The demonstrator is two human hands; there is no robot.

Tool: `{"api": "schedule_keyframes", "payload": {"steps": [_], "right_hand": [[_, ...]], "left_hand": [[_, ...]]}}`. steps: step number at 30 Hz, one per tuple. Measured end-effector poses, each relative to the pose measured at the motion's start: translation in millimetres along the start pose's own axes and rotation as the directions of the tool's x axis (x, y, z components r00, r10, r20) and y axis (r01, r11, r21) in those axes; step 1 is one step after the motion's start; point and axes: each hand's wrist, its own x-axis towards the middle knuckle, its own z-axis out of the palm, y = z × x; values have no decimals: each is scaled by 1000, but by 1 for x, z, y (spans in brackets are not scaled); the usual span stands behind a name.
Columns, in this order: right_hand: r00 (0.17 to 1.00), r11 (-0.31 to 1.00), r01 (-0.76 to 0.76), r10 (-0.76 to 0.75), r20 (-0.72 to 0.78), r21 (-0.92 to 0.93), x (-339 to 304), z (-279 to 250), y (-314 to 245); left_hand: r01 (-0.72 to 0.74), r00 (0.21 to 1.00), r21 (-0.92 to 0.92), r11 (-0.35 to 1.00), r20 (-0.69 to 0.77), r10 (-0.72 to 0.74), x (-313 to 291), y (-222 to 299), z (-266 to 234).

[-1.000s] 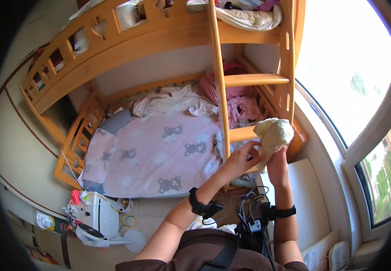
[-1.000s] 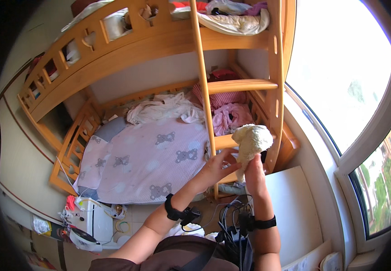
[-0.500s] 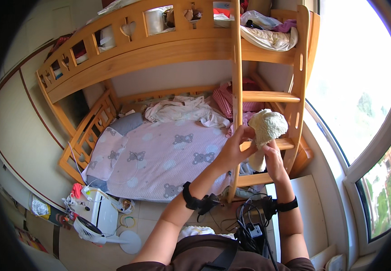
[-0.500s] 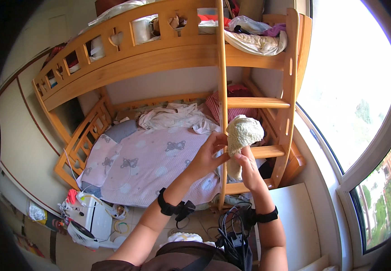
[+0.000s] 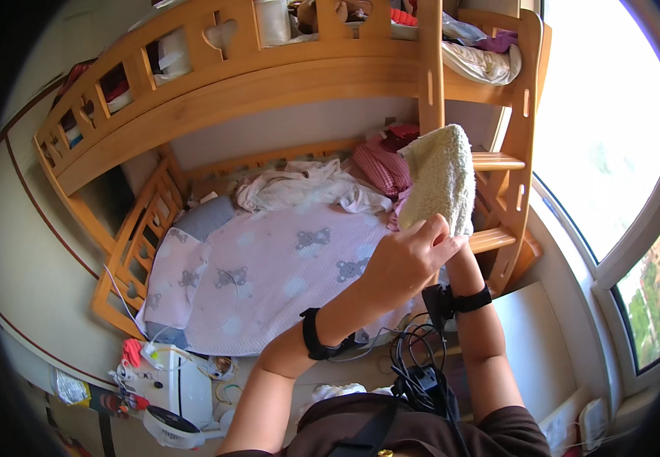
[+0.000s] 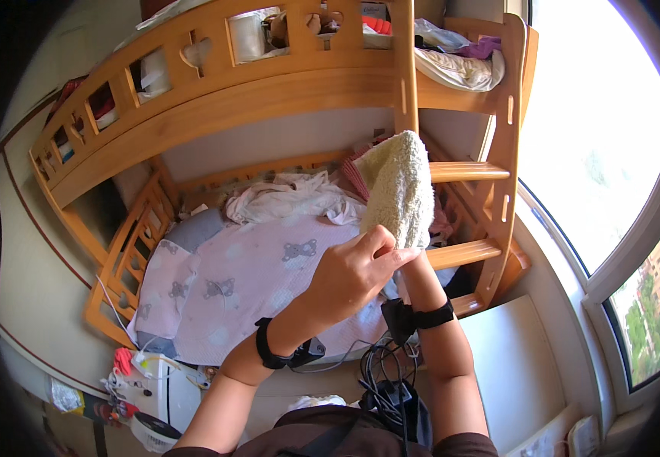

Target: The person wipes a small white tabletop and the wooden frame of a bunk bed with a cloth.

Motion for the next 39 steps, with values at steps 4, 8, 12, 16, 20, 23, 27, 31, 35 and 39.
{"api": "schedule_keyframes", "payload": {"steps": [4, 8, 12, 16, 20, 23, 27, 31, 35, 39], "right_hand": [[998, 936, -8, 32, -62, 352, 19, 66, 5], [988, 821, -97, 150, -48, 563, 34, 92, 50], [993, 923, -102, 119, -24, 370, 49, 140, 52], [993, 973, -119, 116, 27, 196, 61, 170, 2], [995, 995, -45, 52, 85, -86, 80, 177, 3], [999, 995, 40, -40, -8, 91, 116, 177, -2], [991, 985, 113, -102, -82, 134, 166, 139, 17], [970, 956, 221, -195, -144, 191, 242, 105, 42], [939, 905, 332, -291, -180, 267, 330, 92, 59], [928, 818, 372, -339, -156, 438, 404, 113, 70]], "left_hand": [[209, 977, -28, 978, 50, -207, -25, -31, -43], [232, 971, -70, 970, 74, -227, -34, -65, -64], [192, 981, -46, 980, 43, -190, -40, -98, -77], [113, 993, -43, 993, 30, -112, -42, -126, -93], [124, 991, -87, 988, 56, -119, -44, -146, -88], [123, 987, -100, 987, 115, -111, -33, -162, -93], [46, 990, 57, 997, 127, -53, -10, -198, -105], [87, 995, 240, 967, 16, -93, 28, -261, -123], [234, 964, 269, 934, -187, -187, 48, -329, -142], [239, 938, 425, 873, -333, -95, 47, -381, -166]]}}
